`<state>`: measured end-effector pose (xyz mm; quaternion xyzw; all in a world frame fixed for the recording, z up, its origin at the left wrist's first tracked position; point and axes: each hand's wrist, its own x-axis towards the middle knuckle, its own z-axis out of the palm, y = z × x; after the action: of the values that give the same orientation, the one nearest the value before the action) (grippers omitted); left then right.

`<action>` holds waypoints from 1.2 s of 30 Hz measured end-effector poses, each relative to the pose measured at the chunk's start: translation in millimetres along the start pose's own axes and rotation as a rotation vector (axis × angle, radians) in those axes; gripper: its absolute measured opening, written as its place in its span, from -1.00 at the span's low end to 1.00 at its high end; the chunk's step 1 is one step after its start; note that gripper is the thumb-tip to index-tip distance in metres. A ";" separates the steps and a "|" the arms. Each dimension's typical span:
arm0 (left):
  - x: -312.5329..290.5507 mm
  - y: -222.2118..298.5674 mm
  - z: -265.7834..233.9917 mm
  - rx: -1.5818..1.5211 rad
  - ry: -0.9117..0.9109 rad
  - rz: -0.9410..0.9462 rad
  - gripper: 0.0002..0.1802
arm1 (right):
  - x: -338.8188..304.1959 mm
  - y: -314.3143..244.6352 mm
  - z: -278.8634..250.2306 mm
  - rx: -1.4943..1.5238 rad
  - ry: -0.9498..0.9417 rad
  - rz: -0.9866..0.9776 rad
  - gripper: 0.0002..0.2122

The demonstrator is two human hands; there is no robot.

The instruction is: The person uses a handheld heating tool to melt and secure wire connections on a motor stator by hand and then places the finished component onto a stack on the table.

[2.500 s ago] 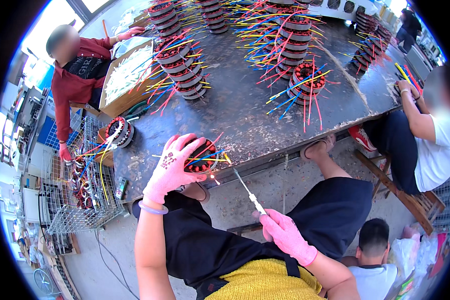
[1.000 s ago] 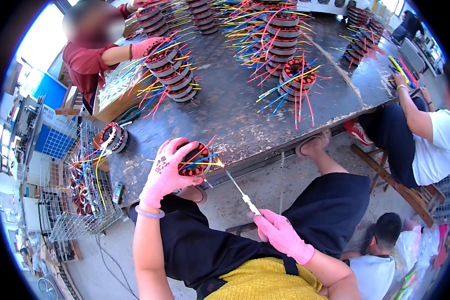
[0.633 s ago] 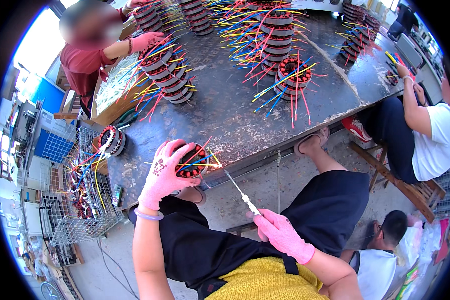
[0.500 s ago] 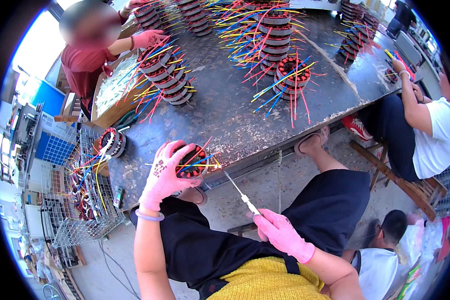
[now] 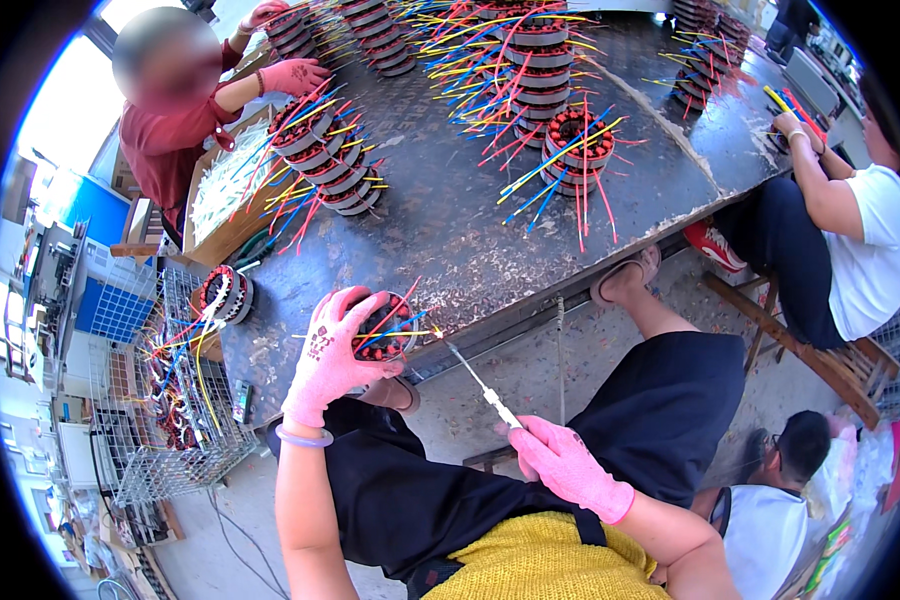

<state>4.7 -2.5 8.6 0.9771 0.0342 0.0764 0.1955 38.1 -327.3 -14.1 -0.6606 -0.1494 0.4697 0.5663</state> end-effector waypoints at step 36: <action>-1.2 -2.0 1.5 -0.014 0.002 0.001 -0.08 | -0.5 -5.4 0.6 0.027 0.004 0.024 -0.65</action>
<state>3.7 -1.3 6.3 0.9757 0.0334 0.0778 0.2023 39.2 -325.5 -9.1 -0.6556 -0.1339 0.4771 0.5698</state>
